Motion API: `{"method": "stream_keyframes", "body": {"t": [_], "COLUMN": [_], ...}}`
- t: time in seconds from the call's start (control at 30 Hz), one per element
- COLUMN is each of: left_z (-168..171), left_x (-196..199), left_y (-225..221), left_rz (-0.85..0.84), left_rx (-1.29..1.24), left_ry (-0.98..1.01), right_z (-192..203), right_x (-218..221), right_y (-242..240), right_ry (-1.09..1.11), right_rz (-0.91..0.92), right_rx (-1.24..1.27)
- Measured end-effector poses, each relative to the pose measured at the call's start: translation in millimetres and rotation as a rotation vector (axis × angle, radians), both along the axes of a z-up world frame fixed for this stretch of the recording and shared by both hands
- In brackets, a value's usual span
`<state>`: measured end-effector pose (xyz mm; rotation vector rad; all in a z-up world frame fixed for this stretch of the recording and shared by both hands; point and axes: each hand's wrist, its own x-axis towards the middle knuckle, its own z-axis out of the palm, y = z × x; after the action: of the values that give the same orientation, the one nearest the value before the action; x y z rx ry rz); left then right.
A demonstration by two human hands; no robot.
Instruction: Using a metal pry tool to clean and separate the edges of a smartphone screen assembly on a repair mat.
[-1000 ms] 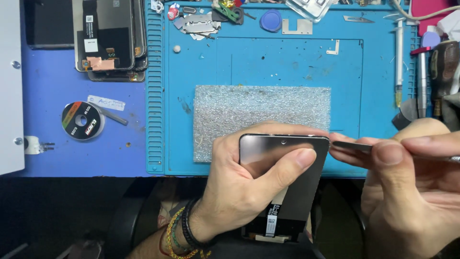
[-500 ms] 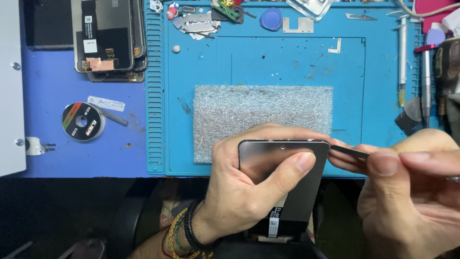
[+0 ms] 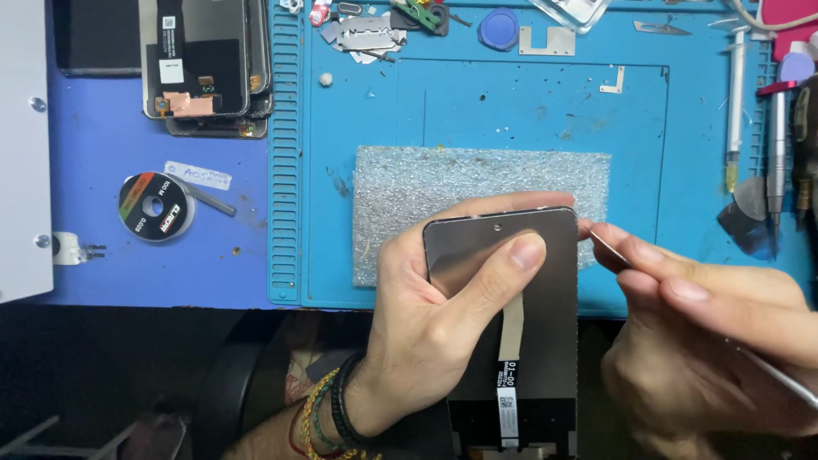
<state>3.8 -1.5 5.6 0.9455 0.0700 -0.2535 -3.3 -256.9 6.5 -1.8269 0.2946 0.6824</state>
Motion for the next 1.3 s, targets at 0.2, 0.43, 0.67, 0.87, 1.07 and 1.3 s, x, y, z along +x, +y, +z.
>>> {"method": "stream_keyframes", "body": {"t": [0.2, 0.43, 0.67, 0.87, 1.07, 1.3], "left_z": [5, 17, -20, -54, -41, -62], "left_x": [-4, -20, -48, -37, -17, -9], "left_y": [1, -4, 25, 85, 56, 59], "left_rz": [0.068, 0.12, 0.312, 0.11, 0.212, 0.181], "left_rx": [-0.011, -0.007, 0.371, 1.581, 1.419, 1.297], "left_ry": [0.04, 0.094, -0.35, -1.63, -1.579, -1.547], "right_z": [-25, 6, -14, -21, -29, -66], "right_x": [-29, -52, -54, -47, -57, -73], "right_y": [89, 83, 68, 76, 78, -13], "right_ry": [-1.01, -0.374, -0.231, -0.228, -0.24, -0.492], "right_rz": [-0.328, -0.476, -0.334, -0.35, -0.163, -0.129], "right_rx": [-0.158, 0.367, 0.127, 0.206, 0.256, -0.211]}}
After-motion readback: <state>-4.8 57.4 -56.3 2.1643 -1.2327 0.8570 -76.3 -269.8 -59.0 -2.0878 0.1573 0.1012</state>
